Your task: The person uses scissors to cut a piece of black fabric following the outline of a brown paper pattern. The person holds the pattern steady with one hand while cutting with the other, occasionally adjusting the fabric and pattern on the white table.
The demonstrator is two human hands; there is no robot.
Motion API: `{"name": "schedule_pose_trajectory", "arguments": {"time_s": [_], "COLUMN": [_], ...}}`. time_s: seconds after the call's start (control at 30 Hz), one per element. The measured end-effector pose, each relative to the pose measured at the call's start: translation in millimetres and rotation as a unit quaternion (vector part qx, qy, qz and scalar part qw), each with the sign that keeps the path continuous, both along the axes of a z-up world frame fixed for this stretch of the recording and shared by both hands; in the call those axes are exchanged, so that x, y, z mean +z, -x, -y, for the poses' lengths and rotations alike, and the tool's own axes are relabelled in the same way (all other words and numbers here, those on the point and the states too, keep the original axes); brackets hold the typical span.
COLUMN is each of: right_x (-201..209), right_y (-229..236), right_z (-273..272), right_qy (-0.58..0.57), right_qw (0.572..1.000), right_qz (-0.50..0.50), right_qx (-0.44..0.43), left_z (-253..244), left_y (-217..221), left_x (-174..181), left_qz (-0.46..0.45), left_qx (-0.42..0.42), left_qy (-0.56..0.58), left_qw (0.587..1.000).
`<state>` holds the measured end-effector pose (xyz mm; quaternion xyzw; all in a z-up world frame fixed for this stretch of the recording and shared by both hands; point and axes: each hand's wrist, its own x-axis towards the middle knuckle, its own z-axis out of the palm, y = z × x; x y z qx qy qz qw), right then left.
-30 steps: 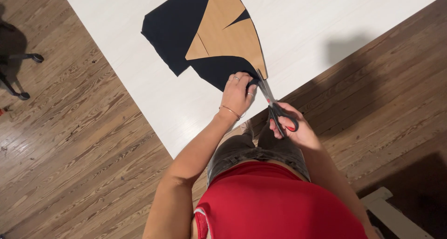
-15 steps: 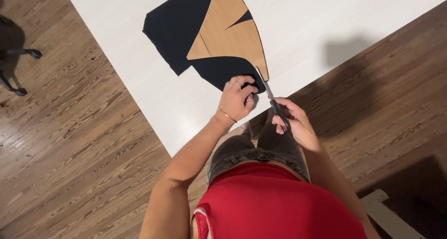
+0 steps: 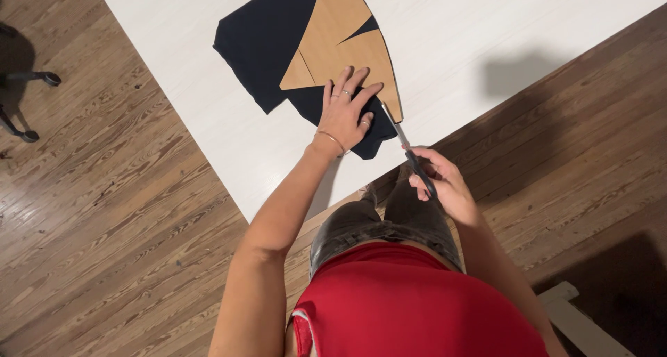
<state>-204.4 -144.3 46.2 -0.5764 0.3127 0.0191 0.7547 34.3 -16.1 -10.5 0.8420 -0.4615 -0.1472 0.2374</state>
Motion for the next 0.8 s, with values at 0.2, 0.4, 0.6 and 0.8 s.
{"name": "schedule_pose_trajectory", "arguments": {"time_s": [0.2, 0.4, 0.6, 0.8], "right_x": [4, -2, -10, -20], "right_y": [-1, -1, 0, 5], "right_z": [-2, -2, -1, 5], "right_qy": [0.014, 0.011, -0.006, -0.013], "right_qw": [1.000, 1.000, 1.000, 1.000], "right_qz": [-0.010, -0.011, -0.003, 0.000], "right_qx": [0.016, 0.006, -0.003, 0.000], "left_z": [0, -1, -1, 5], "left_y": [-1, -2, -2, -7], "left_x": [-10, -8, -8, -8], "left_qz": [-0.011, -0.017, -0.019, 0.005], "left_qx": [-0.002, -0.004, 0.001, 0.006], "left_qy": [-0.012, -0.018, -0.022, -0.054], "left_qw": [1.000, 1.000, 1.000, 0.999]}}
